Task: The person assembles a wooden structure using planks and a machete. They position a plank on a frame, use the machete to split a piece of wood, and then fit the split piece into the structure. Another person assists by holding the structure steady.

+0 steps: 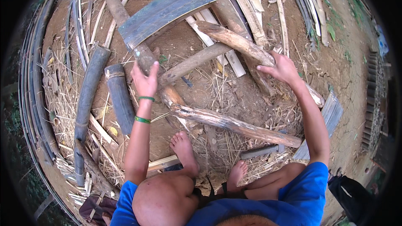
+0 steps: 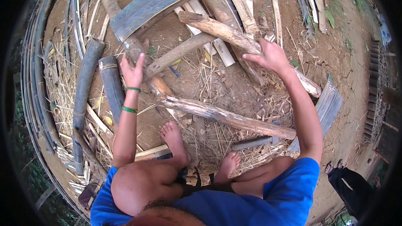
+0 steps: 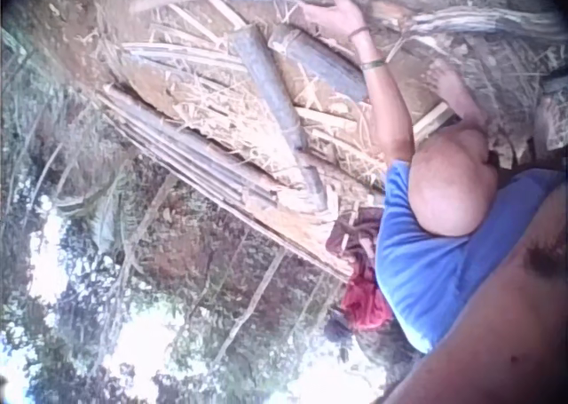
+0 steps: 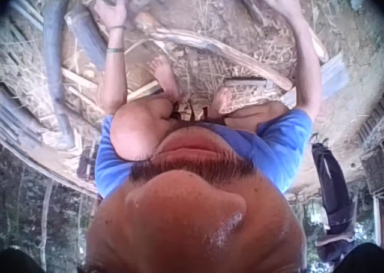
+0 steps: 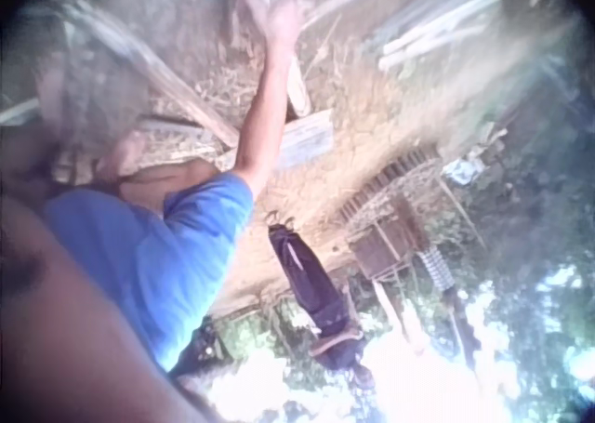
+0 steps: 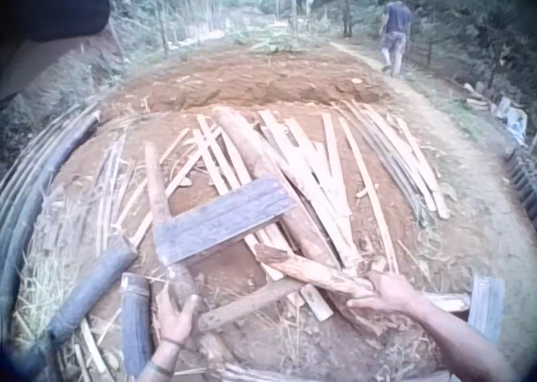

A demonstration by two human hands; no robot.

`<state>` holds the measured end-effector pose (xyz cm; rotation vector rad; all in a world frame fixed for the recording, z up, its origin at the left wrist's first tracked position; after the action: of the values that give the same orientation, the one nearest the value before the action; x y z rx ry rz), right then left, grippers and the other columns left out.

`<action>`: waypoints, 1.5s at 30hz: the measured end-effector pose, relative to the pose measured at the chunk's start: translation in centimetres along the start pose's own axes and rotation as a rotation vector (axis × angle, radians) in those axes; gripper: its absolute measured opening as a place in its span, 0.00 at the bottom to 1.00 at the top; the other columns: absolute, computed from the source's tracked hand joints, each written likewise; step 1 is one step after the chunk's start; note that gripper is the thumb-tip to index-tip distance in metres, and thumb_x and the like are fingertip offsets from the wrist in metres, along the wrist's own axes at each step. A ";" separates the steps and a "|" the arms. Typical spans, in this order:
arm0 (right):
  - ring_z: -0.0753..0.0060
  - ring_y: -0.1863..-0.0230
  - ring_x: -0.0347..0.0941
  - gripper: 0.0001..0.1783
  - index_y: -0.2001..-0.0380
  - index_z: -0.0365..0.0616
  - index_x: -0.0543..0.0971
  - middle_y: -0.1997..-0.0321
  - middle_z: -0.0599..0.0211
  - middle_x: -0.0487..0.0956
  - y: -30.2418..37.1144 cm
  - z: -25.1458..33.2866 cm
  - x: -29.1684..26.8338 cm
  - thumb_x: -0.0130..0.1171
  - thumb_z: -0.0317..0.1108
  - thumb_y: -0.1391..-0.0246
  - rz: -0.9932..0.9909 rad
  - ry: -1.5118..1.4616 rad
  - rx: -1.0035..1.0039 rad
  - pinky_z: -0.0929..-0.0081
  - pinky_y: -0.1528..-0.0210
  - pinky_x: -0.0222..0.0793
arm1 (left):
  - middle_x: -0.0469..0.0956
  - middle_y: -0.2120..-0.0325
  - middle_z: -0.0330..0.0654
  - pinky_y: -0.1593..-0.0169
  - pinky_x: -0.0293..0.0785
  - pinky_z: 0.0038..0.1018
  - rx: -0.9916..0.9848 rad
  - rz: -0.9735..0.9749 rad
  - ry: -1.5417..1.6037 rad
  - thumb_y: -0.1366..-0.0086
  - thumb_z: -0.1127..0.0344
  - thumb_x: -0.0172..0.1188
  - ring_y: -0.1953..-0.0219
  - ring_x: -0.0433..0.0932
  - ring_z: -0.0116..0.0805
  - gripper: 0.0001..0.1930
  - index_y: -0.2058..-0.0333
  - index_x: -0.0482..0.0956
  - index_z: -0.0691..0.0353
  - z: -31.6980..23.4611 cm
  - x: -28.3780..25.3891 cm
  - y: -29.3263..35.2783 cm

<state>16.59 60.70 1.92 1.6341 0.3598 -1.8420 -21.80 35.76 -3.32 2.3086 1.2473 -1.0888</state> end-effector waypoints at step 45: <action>0.51 0.29 0.53 0.63 0.39 0.29 0.65 0.33 0.42 0.62 46.6 -43.4 16.4 0.47 0.81 0.57 -0.400 -0.707 1.397 0.60 0.30 0.47 | 0.72 0.49 0.46 0.45 0.74 0.36 -0.831 0.978 0.951 0.36 0.56 0.63 0.47 0.74 0.41 0.26 0.45 0.65 0.63 -9.9 13.7 22.2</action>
<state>79.18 46.48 -12.32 1.4454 -1.2566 -3.1019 5.59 36.54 -8.78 2.1824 0.3966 0.7786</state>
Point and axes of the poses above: each hand's wrist, its own y-axis away from the middle knuckle, its own x-axis out of the palm, z = x × y, the point moved 3 cm from there along -y, towards the middle knuckle
